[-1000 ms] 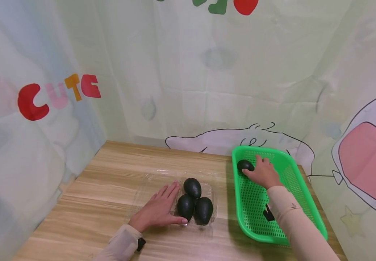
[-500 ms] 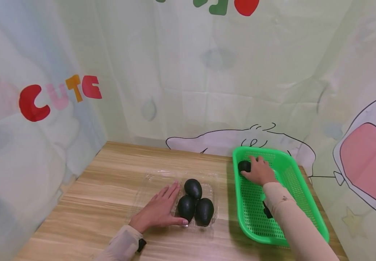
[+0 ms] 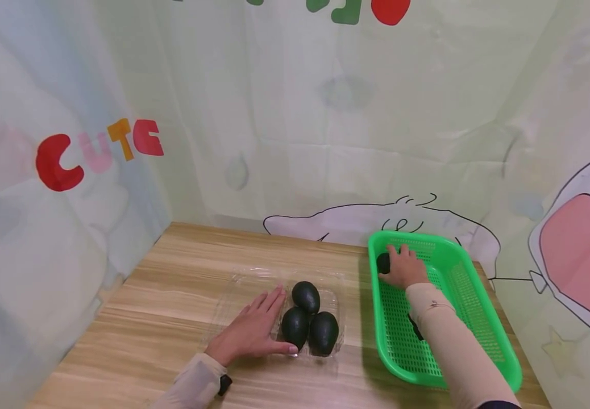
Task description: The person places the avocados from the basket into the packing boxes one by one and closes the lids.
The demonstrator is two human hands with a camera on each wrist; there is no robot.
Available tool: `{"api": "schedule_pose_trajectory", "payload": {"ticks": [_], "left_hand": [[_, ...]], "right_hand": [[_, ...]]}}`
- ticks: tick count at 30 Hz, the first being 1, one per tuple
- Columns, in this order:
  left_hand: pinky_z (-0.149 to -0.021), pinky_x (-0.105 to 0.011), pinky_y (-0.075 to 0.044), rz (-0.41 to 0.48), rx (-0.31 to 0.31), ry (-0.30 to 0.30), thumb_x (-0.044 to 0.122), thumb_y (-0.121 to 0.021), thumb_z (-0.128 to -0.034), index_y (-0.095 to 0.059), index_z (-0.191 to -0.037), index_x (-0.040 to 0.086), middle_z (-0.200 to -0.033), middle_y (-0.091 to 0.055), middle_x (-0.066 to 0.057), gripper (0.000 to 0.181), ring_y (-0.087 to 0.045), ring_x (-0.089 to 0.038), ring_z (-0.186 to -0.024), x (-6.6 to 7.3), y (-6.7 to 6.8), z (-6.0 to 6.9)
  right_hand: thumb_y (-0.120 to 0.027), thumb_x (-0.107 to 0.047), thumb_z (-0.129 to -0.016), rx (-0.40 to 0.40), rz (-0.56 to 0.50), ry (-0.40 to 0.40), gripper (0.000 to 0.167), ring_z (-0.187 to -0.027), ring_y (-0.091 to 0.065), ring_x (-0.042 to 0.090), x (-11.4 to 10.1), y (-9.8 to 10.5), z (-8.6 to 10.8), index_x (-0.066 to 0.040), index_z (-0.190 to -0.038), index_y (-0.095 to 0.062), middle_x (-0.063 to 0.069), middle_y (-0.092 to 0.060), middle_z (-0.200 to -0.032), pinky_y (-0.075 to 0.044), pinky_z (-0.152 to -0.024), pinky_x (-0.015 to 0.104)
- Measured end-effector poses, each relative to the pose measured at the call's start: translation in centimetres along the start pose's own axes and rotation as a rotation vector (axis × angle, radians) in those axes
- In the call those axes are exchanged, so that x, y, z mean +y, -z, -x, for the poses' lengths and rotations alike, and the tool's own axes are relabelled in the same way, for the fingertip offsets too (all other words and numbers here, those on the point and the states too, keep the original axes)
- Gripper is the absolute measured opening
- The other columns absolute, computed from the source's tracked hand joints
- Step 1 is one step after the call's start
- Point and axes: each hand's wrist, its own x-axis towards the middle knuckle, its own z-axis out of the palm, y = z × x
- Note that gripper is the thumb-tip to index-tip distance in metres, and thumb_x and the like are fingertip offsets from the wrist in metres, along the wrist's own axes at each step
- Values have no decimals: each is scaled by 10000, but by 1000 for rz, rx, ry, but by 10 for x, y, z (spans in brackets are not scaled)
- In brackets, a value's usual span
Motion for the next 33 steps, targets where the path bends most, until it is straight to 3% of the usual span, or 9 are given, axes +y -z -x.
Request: {"api": "schedule_pose_trajectory", "payload": {"ticks": [13, 21, 33], "left_hand": [[-1093, -728, -326, -12, -5, 6, 831, -629, -763, -203, -1624, 70, -1708, -127, -113, 1225, -254, -452, -1502, 1, 2, 0], [-1100, -718, -326, -21, -11, 14, 858, -603, -755, -196, -1628, 86, -1711, -121, -103, 1235, -251, -441, -1508, 1, 1, 0], [-1116, -703, -320, -24, -22, 28, 856, -608, -752, -188, -1631, 92, -1714, -111, -89, 1238, -247, -421, -1514, 2, 2, 1]], "right_hand": [[-736, -244, -927, -30, -34, 38, 722, -1144, -514, 585, -2, -15, -7, 29, -1497, -386, 408, -425, -1313, -534, -805, 634], [-750, -103, -907, 8, -98, 68, 658, -1165, -493, 612, -1, -24, -4, 73, -1442, -412, 427, -424, -1311, -518, -850, 653], [-745, -180, -919, 99, -162, 23, 591, -1094, -571, 543, 4, -34, -2, 67, -1393, -491, 382, -511, -1269, -521, -829, 640]]}}
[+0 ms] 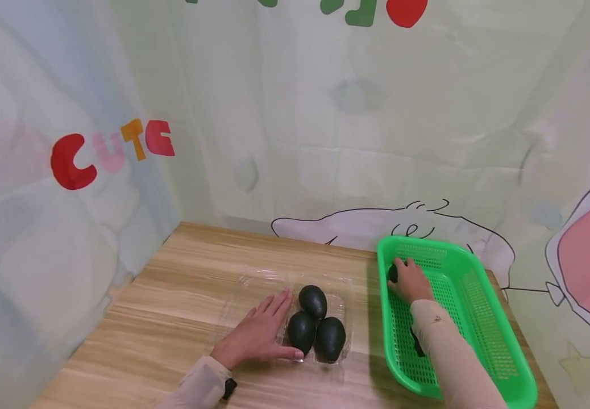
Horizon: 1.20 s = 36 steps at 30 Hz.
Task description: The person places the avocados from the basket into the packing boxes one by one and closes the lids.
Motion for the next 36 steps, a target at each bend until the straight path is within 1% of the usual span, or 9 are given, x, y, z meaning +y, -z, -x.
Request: {"api": "schedule_pose_trajectory", "payload": {"ticks": [4, 8, 18, 22, 28, 32, 36], "left_hand": [[-1114, -706, -320, 3, 8, -4, 851, -618, -750, -191, -1630, 90, -1713, -115, -90, 1240, -248, -421, -1514, 1, 0, 0], [-1118, -704, -315, 18, 5, -4, 863, -611, -742, -186, -1632, 96, -1715, -108, -86, 1249, -243, -419, -1517, 2, -2, 0], [-1114, -703, -322, 41, 9, -2, 862, -610, -743, -184, -1632, 95, -1714, -111, -85, 1249, -237, -420, -1519, 3, -3, 2], [-1110, -707, -323, 38, 13, -1, 862, -612, -742, -188, -1630, 88, -1714, -109, -90, 1252, -239, -424, -1517, 2, -4, 2], [-1101, -716, -328, 27, 19, -7, 855, -616, -747, -197, -1627, 81, -1710, -129, -102, 1244, -245, -428, -1513, 0, -4, 3], [-1105, -714, -323, 23, 21, -14, 844, -615, -760, -197, -1626, 79, -1709, -132, -102, 1228, -249, -433, -1510, 0, -2, 2], [-1110, -709, -321, 18, 21, -15, 835, -620, -767, -197, -1627, 80, -1709, -133, -100, 1220, -252, -431, -1510, 0, -1, 1]], "right_hand": [[-745, -174, -913, 19, -14, -20, 594, -1054, -588, 537, 2, -1, 2, 69, -1393, -495, 388, -524, -1244, -525, -807, 630], [-743, -168, -906, 19, -20, -39, 609, -1055, -579, 561, 3, -1, 4, 79, -1402, -491, 409, -514, -1257, -519, -818, 641], [-737, -170, -907, 46, -26, -31, 588, -1041, -583, 566, 4, 0, 4, 86, -1382, -503, 419, -516, -1243, -524, -812, 648], [-718, -191, -926, 13, -33, -38, 603, -1060, -573, 575, 2, 1, 5, 87, -1403, -476, 434, -488, -1271, -520, -817, 651], [-692, -194, -934, -60, -61, -73, 649, -1156, -515, 604, -2, 2, 10, 130, -1419, -409, 468, -426, -1332, -486, -889, 678], [-693, -199, -937, -74, -85, -105, 650, -1135, -535, 590, -1, 4, 14, 134, -1410, -397, 462, -434, -1309, -498, -876, 671], [-703, -216, -935, -85, -114, -139, 660, -1111, -541, 590, -1, 12, 17, 136, -1399, -390, 460, -435, -1282, -507, -856, 667]]}}
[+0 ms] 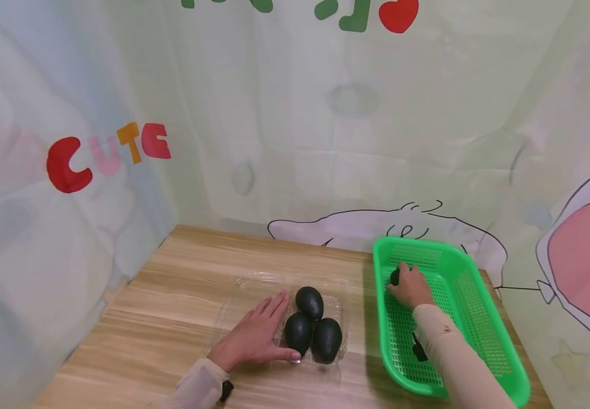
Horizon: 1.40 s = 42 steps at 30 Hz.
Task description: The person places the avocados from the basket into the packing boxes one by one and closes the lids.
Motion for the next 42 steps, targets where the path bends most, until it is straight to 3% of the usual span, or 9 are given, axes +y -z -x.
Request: {"api": "schedule_pose_trajectory", "payload": {"ticks": [20, 30, 42], "left_hand": [[-1108, -711, -323, 11, 3, -3, 827, -633, -764, -199, -1625, 71, -1707, -133, -111, 1226, -255, -438, -1506, 1, 1, 1], [-1093, -722, -333, 10, 15, -11, 803, -655, -770, -214, -1618, 54, -1702, -150, -125, 1214, -267, -445, -1499, 1, 0, 1], [-1117, -710, -309, 17, 10, -4, 818, -640, -767, -184, -1628, 75, -1711, -117, -101, 1226, -226, -434, -1518, -1, -2, -1]], "right_hand": [[-677, -240, -947, 40, -65, 4, 659, -1079, -536, 594, -15, 34, 37, 150, -1392, -388, 473, -428, -1265, -501, -801, 653], [-663, -230, -935, 126, -77, 31, 603, -910, -581, 447, -28, 40, 58, 112, -1368, -420, 383, -481, -1163, -526, -678, 551], [-652, -201, -944, 181, -107, 23, 596, -854, -575, 436, -39, 54, 77, 104, -1396, -412, 393, -469, -1165, -516, -593, 482]]}}
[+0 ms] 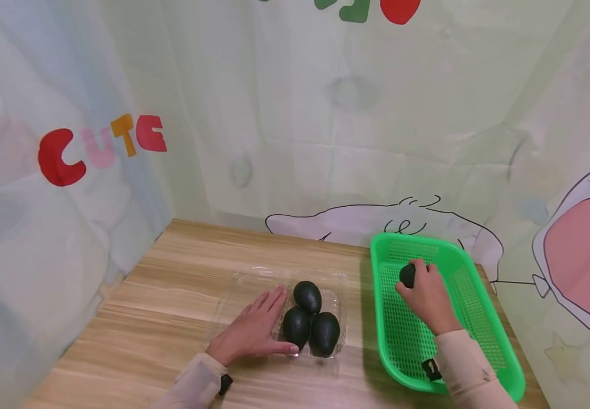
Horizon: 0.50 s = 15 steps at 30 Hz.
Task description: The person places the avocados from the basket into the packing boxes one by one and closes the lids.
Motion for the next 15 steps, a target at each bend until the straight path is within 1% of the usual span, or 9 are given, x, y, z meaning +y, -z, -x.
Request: {"api": "schedule_pose_trajectory", "payload": {"ticks": [9, 15], "left_hand": [[-1122, -702, -307, -5, 5, 6, 828, -631, -763, -175, -1631, 85, -1716, -93, -82, 1230, -214, -429, -1523, -1, -3, -1], [-1118, -707, -308, -3, 6, 2, 815, -643, -767, -181, -1630, 79, -1712, -110, -98, 1224, -221, -435, -1520, 0, -1, 0]], "right_hand": [[-653, -205, -955, 24, -5, 3, 593, -857, -562, 434, -12, 15, 13, 91, -1406, -408, 380, -462, -1166, -508, -588, 472], [-671, -214, -954, 74, -7, 12, 586, -860, -569, 403, -18, 20, 25, 63, -1409, -426, 337, -486, -1160, -507, -590, 455]]}}
